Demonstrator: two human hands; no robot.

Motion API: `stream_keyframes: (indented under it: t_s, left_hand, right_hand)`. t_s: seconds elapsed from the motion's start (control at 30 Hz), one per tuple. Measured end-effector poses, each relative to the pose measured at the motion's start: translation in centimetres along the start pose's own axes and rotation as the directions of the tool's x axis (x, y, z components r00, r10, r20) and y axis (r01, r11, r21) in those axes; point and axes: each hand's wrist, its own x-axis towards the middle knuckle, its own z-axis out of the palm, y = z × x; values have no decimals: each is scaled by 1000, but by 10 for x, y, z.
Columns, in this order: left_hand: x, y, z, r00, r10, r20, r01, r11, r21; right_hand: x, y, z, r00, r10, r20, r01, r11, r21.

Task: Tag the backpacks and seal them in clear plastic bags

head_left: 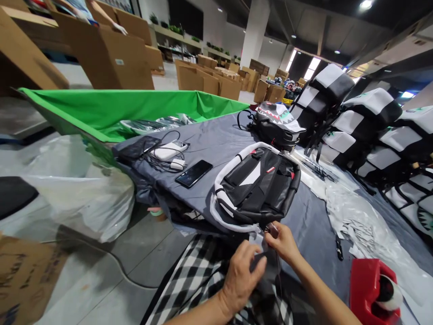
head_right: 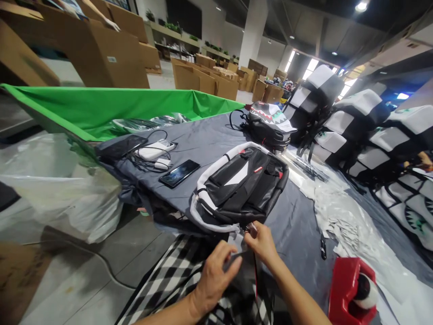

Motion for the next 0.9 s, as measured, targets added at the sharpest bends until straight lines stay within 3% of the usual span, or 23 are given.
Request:
stream_keyframes:
  t_s: [0.03,0.07,0.13,0.2,0.23,0.3,0.37,0.4,0.5,0.57,0.7,0.77,0.83,0.9]
  left_hand:
    - [3,-1,-5,981,-187,-58,178,975,-136]
    - [7,-2,-10,934,-352,-66,320,902,-291]
    - [19,1,-15,841,-537,69,470,660,-586]
    - [33,6,-15,769,-582,266,541,370,-755]
    - [41,9,-13,712,-611,346,580,234,-780]
    - [55,11,-6,556,-693,459,649,17,-760]
    - [64,9,2,429,-742,515,691,-98,-717]
    - [67,7,6,403,-751,523,700,-115,-705]
    - [65,0,16,388,-793,469,689,-88,-719]
    - [60,-2,20,417,-819,395,651,-34,-758]
    - [51,-1,25,628,-762,157,470,212,-857]
    - [51,-2,29,684,-727,66,397,295,-869]
    - [54,-3,34,674,-739,18,365,312,-877]
    - [57,-5,40,636,-771,-9,354,303,-885]
  right_hand:
    - [2,0,-1,1000,1,22,-1,1000,-3]
    - [3,0,-3,999,2,48,-2,1000,-4]
    - [6,0,-7,996,9,92,-8,1000,-10]
    - [9,-1,-12,993,16,113,-14,1000,-18]
    - [9,-1,-13,992,20,121,-18,1000,-18]
    - [10,0,-14,990,18,138,-17,1000,-11]
    - [11,0,-15,988,13,155,-13,1000,-2]
    - [11,0,-15,987,10,159,-11,1000,0]
    - [11,0,-18,985,2,171,-5,1000,15]
    - [11,1,-23,979,-20,203,8,998,57]
    - [10,3,-34,980,-45,195,9,983,184]
    - [9,3,-37,989,-26,143,-6,976,216]
    - [7,1,-40,997,-15,72,2,983,181]
    - [5,-4,-43,998,-51,-22,52,995,81]
